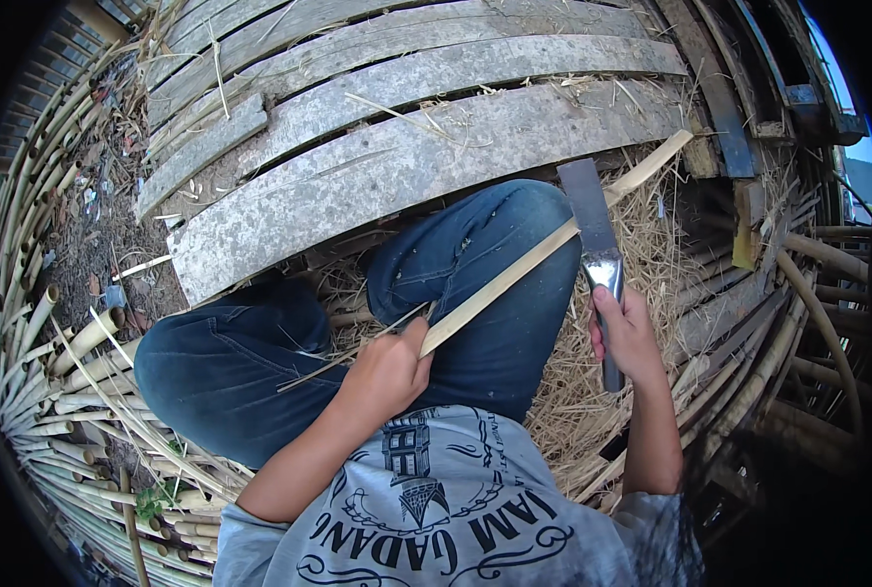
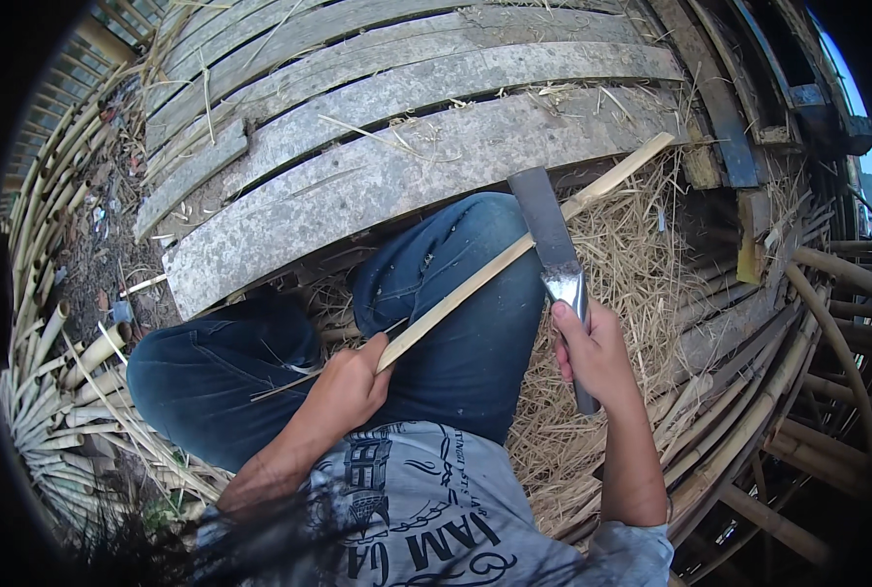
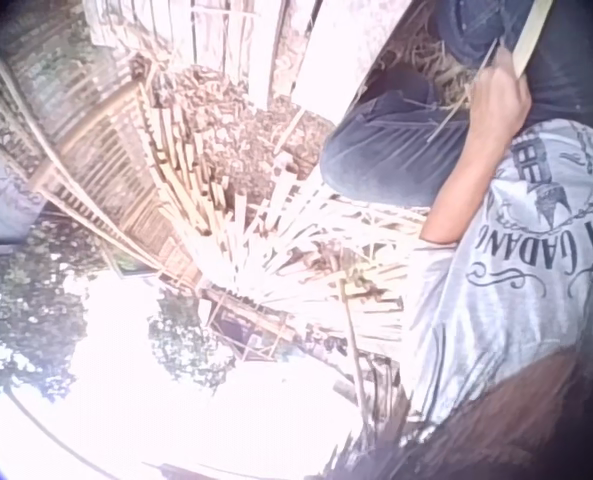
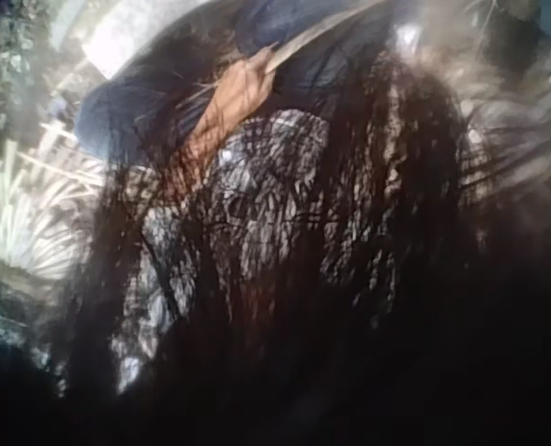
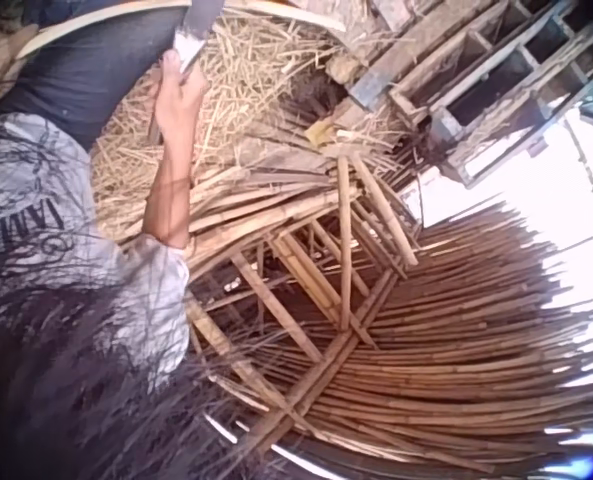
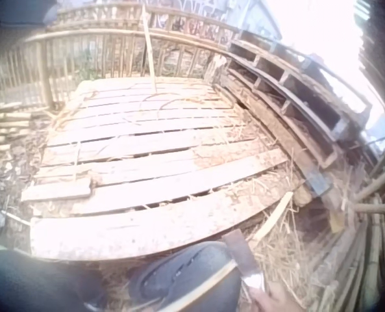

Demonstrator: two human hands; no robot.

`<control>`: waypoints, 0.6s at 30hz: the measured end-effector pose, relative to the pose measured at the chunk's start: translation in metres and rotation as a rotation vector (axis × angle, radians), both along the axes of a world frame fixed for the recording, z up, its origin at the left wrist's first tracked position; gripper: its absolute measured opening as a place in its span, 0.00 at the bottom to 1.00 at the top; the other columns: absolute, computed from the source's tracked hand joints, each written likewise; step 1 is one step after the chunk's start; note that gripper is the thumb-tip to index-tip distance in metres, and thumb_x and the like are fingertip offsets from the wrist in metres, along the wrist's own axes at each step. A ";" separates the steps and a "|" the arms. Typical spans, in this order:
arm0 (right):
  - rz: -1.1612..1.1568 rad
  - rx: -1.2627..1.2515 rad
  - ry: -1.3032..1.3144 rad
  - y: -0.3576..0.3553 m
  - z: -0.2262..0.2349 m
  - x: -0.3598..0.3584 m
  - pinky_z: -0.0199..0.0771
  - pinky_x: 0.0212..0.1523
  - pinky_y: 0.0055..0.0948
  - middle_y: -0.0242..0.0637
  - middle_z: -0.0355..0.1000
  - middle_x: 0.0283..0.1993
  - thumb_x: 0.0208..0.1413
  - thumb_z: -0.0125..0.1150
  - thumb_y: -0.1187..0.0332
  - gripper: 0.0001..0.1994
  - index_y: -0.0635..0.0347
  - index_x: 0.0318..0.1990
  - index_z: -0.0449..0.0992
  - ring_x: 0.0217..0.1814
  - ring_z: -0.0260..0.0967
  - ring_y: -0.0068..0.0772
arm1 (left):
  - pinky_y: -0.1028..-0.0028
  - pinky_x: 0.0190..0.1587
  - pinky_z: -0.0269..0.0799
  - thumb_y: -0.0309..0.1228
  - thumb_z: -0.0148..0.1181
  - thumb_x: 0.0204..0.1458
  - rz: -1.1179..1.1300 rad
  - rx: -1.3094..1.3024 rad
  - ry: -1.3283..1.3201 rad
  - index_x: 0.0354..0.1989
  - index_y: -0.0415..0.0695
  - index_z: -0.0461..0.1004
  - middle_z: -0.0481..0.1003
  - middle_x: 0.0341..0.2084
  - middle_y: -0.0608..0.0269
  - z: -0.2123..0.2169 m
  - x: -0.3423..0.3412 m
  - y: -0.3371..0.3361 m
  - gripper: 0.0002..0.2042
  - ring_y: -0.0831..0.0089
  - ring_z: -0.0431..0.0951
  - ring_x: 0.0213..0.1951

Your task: The person whittles and scrapes a strip of bamboo using a cleaver.

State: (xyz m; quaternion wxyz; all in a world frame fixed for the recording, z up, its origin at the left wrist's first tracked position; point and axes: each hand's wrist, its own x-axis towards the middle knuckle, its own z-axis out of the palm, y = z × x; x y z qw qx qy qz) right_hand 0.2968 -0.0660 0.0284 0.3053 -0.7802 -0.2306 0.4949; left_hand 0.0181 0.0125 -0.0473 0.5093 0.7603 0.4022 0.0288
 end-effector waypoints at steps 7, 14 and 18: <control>0.068 -0.019 -0.014 -0.001 0.002 -0.003 0.59 0.12 0.21 0.30 0.63 0.15 0.65 0.50 0.57 0.16 0.60 0.31 0.66 0.11 0.60 0.18 | 0.49 0.30 0.66 0.23 0.54 0.51 0.009 0.022 -0.048 0.33 0.36 0.64 0.70 0.17 0.38 0.001 0.003 0.002 0.06 0.37 0.73 0.26; 0.095 -0.010 0.002 -0.007 -0.002 -0.010 0.61 0.12 0.21 0.31 0.63 0.16 0.66 0.48 0.57 0.16 0.60 0.32 0.65 0.11 0.60 0.20 | 0.49 0.30 0.66 0.24 0.53 0.52 0.012 -0.013 -0.041 0.33 0.36 0.64 0.70 0.17 0.37 0.000 0.002 0.000 0.06 0.37 0.73 0.27; -0.015 0.028 0.058 -0.011 -0.013 -0.016 0.60 0.13 0.20 0.30 0.64 0.16 0.65 0.52 0.58 0.15 0.61 0.33 0.67 0.13 0.61 0.18 | 0.49 0.30 0.66 0.24 0.53 0.52 0.009 -0.018 -0.044 0.34 0.36 0.64 0.70 0.18 0.37 0.003 0.007 0.004 0.05 0.37 0.72 0.28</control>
